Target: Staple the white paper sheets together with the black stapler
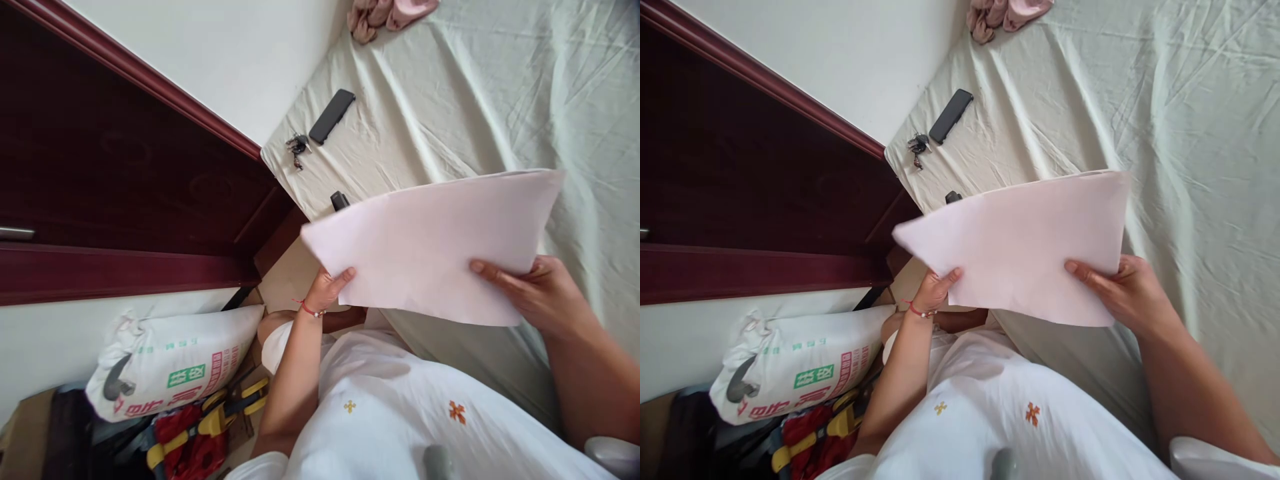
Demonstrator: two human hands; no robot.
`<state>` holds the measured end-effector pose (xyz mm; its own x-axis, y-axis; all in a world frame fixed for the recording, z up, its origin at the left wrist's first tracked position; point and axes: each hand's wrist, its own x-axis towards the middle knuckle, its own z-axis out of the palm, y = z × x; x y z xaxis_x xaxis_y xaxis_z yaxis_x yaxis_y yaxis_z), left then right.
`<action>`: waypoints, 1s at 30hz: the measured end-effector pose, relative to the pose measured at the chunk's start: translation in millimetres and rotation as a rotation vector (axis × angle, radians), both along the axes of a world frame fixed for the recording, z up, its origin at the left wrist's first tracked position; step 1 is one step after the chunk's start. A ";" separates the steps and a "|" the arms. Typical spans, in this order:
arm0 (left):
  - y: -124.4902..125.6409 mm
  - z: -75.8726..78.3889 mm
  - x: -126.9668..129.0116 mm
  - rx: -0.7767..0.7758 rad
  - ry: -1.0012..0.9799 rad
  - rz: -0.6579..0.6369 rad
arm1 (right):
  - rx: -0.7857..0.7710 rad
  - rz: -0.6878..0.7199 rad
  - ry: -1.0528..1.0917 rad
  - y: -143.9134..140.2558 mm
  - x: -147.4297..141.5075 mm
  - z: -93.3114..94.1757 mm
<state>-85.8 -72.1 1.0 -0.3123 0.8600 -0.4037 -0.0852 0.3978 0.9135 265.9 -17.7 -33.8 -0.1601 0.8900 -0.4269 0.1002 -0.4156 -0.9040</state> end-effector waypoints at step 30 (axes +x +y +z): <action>-3.4 10.3 -8.4 -0.150 0.086 -0.180 | 0.029 -0.380 0.255 16.7 -6.3 9.1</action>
<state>-94.3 -75.5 11.3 -0.1976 0.8375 -0.5094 0.0746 0.5310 0.8441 259.6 -1.0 -24.6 0.0835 0.9171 -0.3899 -0.2821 -0.3535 -0.8919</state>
